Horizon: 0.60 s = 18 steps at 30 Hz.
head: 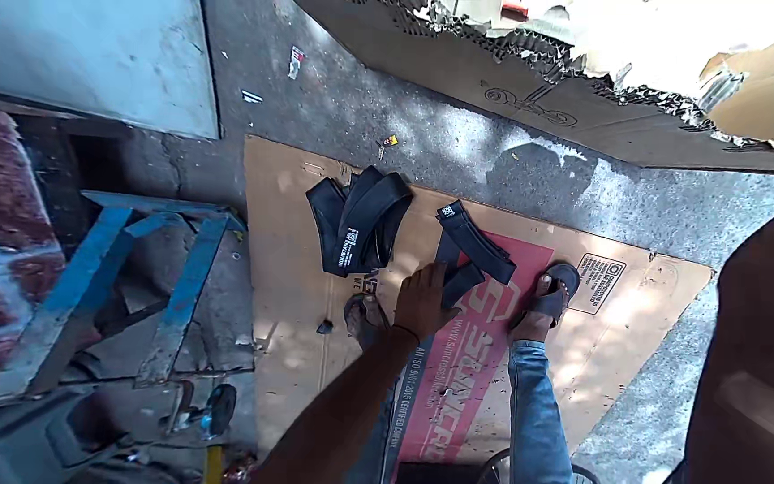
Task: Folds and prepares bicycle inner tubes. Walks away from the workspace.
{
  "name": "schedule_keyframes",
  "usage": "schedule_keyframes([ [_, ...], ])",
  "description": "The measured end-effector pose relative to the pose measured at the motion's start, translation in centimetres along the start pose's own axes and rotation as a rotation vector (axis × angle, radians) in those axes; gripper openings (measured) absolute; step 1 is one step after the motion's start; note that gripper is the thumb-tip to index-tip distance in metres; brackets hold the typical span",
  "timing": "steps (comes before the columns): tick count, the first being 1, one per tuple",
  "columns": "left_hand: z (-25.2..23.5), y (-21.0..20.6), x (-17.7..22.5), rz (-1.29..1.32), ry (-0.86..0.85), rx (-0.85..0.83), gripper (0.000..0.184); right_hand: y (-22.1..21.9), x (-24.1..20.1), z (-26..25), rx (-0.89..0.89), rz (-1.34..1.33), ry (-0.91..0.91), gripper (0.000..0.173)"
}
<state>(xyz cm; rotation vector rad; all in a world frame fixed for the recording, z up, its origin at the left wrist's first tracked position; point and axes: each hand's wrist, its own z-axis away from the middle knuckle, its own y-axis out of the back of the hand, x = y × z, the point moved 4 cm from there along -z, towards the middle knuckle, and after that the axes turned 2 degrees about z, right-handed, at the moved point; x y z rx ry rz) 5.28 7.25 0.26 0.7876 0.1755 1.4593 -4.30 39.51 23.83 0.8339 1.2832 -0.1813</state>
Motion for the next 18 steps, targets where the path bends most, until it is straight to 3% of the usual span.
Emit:
schedule_keyframes([
  [1, 0.3, -2.2, 0.2, 0.008, 0.069, -0.053, 0.112, -0.5, 0.9, 1.5, -0.057, -0.064, 0.052, 0.025],
  [3, 0.1, -5.9, 0.3, 0.026, 0.196, -0.115, 0.121, -2.5, 3.5, 6.0, -0.115, -0.108, -0.020, 0.027],
  [7, -2.4, -9.3, -0.3, 0.105, 0.350, -0.037, 0.097, -6.4, 12.6, 17.1, -0.310, 0.135, -0.239, 0.017],
  [12, -3.5, -8.4, -1.6, 0.201, 0.319, -0.130, 0.059, -9.6, 19.5, 22.1, -0.633, 0.461, -0.174, 0.022],
  [18, 1.2, -4.5, -1.5, 0.454, 0.333, -0.313, 0.064, -11.7, 19.1, 23.7, -0.781, 0.522, -0.123, 0.033],
])
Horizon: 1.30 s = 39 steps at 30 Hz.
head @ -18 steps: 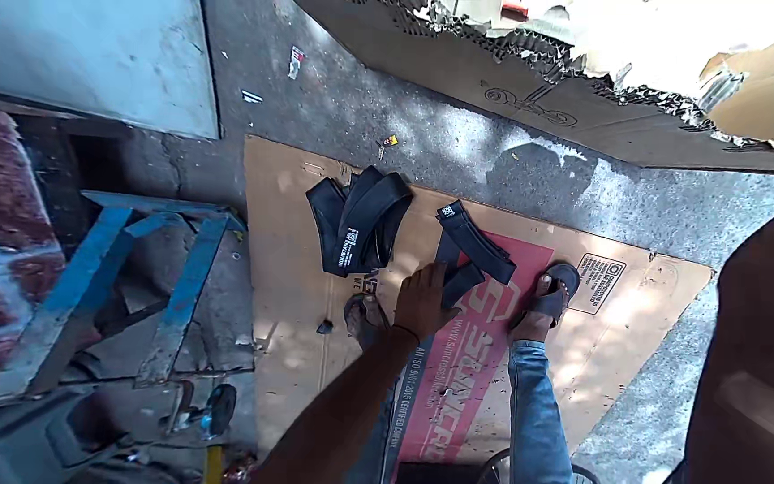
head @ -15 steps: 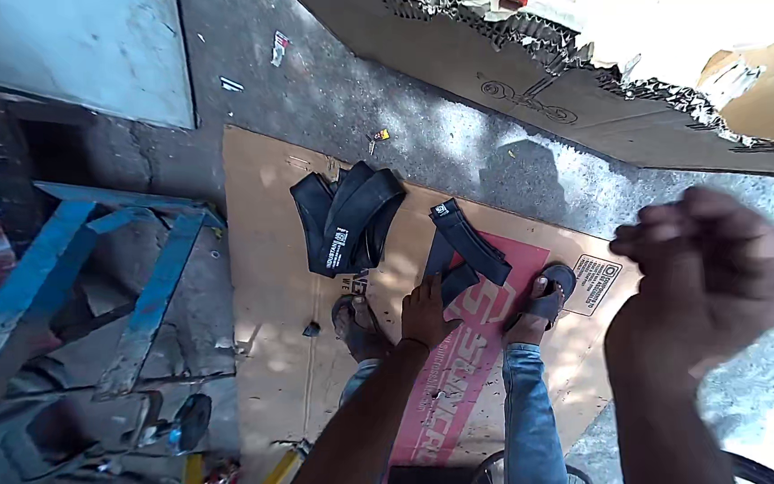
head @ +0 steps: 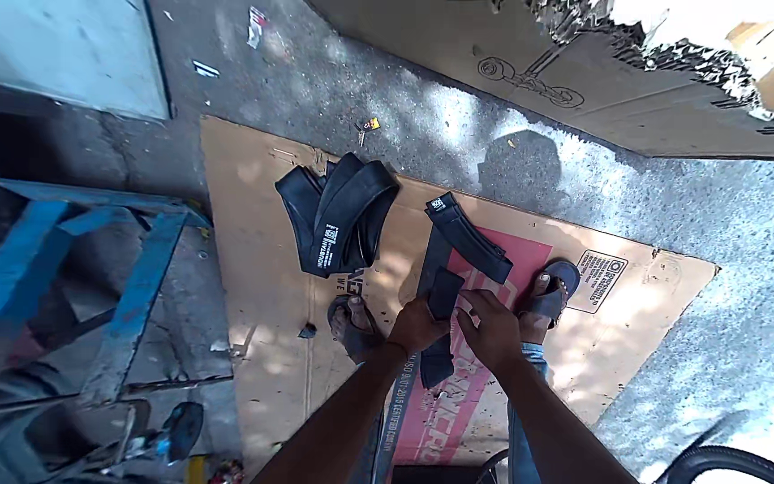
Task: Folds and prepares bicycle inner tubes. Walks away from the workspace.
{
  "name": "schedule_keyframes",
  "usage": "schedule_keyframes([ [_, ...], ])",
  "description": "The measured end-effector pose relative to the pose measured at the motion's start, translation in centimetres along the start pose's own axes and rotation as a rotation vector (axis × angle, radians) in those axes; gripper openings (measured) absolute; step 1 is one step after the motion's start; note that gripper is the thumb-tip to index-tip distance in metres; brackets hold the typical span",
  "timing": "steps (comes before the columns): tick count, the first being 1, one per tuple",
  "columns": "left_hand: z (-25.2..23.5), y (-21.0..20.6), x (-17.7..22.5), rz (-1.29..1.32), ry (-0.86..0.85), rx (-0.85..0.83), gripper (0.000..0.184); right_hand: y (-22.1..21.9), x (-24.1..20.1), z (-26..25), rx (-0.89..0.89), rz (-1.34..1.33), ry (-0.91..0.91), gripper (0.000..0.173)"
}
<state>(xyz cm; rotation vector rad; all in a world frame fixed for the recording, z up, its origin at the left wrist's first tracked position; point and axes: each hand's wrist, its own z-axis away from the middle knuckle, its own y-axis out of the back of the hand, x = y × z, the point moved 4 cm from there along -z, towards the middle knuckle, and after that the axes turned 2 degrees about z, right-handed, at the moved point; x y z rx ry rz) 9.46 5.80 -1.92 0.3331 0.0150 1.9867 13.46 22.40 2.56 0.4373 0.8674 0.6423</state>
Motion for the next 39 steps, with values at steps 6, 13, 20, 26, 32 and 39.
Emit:
schedule_keyframes([
  [6, 5.6, 1.4, 1.4, -0.129, -0.114, -0.121, 0.083, -0.5, -2.2, 1.2, 0.115, 0.119, 0.113, 0.023],
  [13, 8.9, 0.5, 1.5, -0.123, -0.068, -0.076, 0.078, -0.2, -3.2, 2.6, 0.114, 0.350, 0.166, 0.019],
  [20, 13.7, 0.9, 1.9, 0.658, -0.477, -0.081, 0.037, 5.2, 2.9, -1.7, -0.029, 0.516, 0.047, 0.017],
  [26, 15.0, 2.7, 1.7, 1.071, -0.409, -0.010, 0.039, 9.0, 4.4, -3.1, -0.140, 0.306, 0.006, 0.020],
  [32, 11.0, 2.9, 2.1, 1.708, 0.015, 0.047, 0.035, 8.0, -1.3, -0.4, -0.155, -0.591, -0.193, 0.046],
  [39, 9.5, 2.6, 2.9, 1.736, 0.045, 0.018, 0.023, 2.4, -7.0, 8.0, -0.473, -1.330, -0.284, 0.031],
])
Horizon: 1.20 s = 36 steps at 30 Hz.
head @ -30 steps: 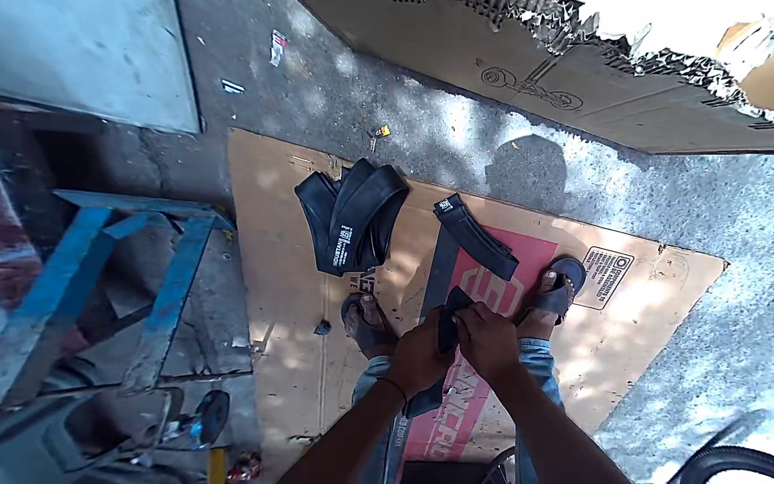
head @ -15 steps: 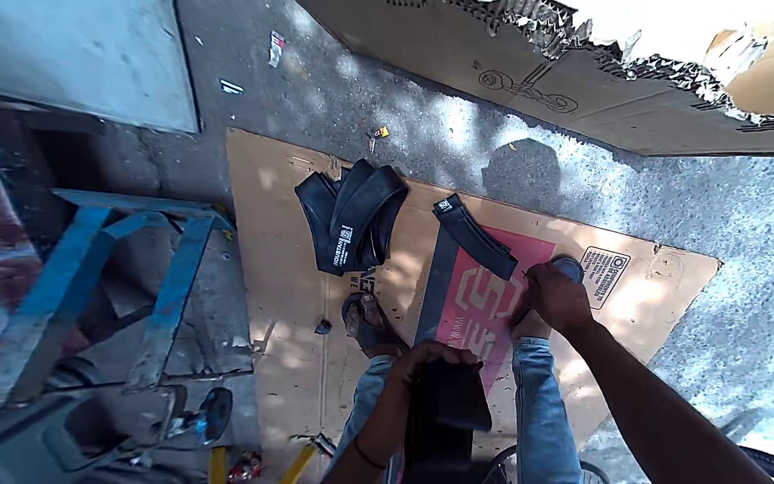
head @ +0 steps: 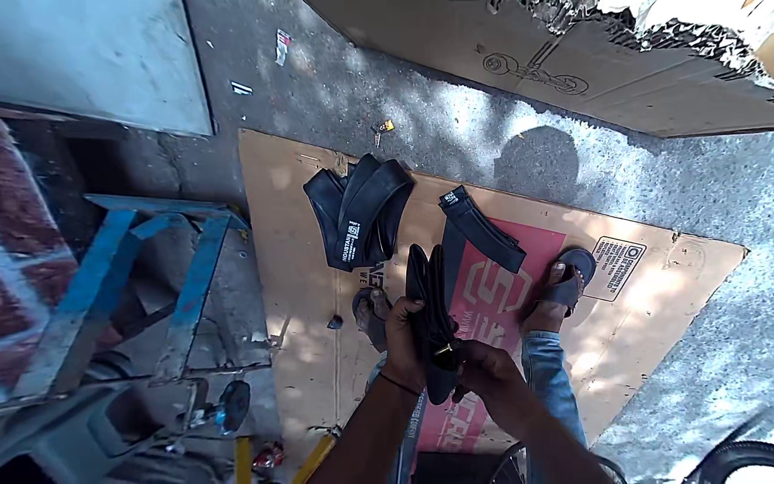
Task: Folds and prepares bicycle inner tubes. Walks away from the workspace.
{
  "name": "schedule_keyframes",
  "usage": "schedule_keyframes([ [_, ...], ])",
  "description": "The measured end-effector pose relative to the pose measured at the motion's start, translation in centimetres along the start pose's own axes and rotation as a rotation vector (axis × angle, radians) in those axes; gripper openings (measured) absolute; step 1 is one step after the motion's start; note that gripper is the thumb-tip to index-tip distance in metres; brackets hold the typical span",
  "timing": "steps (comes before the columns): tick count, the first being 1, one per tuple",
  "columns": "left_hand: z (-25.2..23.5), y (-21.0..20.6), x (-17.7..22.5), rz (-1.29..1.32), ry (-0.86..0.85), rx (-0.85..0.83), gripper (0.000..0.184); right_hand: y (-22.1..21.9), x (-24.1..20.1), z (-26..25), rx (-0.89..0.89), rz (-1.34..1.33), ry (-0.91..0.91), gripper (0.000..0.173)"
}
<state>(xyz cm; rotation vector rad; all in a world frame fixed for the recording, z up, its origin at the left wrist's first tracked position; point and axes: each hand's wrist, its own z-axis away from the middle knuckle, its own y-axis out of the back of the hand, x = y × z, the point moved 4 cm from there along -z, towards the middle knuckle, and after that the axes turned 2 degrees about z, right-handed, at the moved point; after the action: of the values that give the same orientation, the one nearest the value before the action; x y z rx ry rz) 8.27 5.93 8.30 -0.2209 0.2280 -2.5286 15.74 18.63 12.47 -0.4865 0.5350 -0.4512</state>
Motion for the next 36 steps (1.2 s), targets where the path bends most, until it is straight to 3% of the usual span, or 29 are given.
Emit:
schedule_keyframes([
  [4, 0.2, -0.3, -1.3, 0.073, 0.062, -0.113, 0.022, -1.8, 1.1, 1.3, 0.168, -0.083, 0.150, 0.041],
  [9, 0.3, -0.8, -1.6, -0.084, -0.033, -0.240, 0.023, -1.8, 0.9, 2.7, 0.427, 0.088, 0.335, 0.020],
  [11, 0.3, -0.5, -1.5, -0.212, -0.123, -0.166, 0.022, -2.0, 0.8, 2.8, 0.460, 0.114, 0.318, 0.016],
  [13, 0.9, -0.6, -1.6, -0.340, -0.182, -0.022, 0.014, -2.3, 1.4, 2.7, 0.379, 0.110, 0.240, 0.022],
  [16, 1.0, -0.8, -0.7, -0.604, -0.225, 0.224, 0.010, -2.7, 2.3, 2.6, 0.276, 0.069, 0.272, 0.029],
  [19, -0.4, -0.7, 1.4, -0.892, -0.354, 0.420, 0.008, -3.3, 1.7, 3.8, 0.256, 0.221, 0.371, 0.040],
  [21, -1.3, -0.7, 1.5, -1.162, -0.490, 0.351, 0.020, -2.9, 1.3, 4.1, 0.371, 0.283, 0.368, 0.037],
  [23, -1.4, -1.5, 0.6, -1.448, -0.617, 0.212, 0.039, -1.7, 0.9, 3.4, 0.540, 0.108, 0.326, 0.031],
  [25, -1.0, -2.5, 0.0, -1.621, -0.750, 0.167, 0.043, -1.3, 0.4, 2.5, 0.613, -0.113, 0.266, 0.026],
  [27, -1.1, -3.3, 0.3, -1.722, -0.787, 0.183, 0.039, -2.2, 0.5, 2.4, 0.480, -0.023, 0.248, 0.021],
  [30, -2.0, -2.5, 0.9, -1.813, -0.664, 0.142, 0.039, -2.2, 1.7, 1.9, 0.303, 0.285, 0.115, 0.022],
  [32, -1.9, -1.0, 0.8, -1.750, -0.607, 0.033, 0.041, -0.3, 2.2, 0.7, 0.457, 0.086, -0.036, 0.018],
  [34, -1.2, 0.1, 1.0, -1.605, -0.628, -0.075, 0.038, 1.9, 1.9, -0.4, 0.634, -0.381, -0.255, 0.026],
  [36, -0.2, 0.3, 1.4, -1.406, -0.655, -0.140, 0.030, 3.4, 1.9, -0.5, 0.592, -0.780, -0.364, 0.030],
])
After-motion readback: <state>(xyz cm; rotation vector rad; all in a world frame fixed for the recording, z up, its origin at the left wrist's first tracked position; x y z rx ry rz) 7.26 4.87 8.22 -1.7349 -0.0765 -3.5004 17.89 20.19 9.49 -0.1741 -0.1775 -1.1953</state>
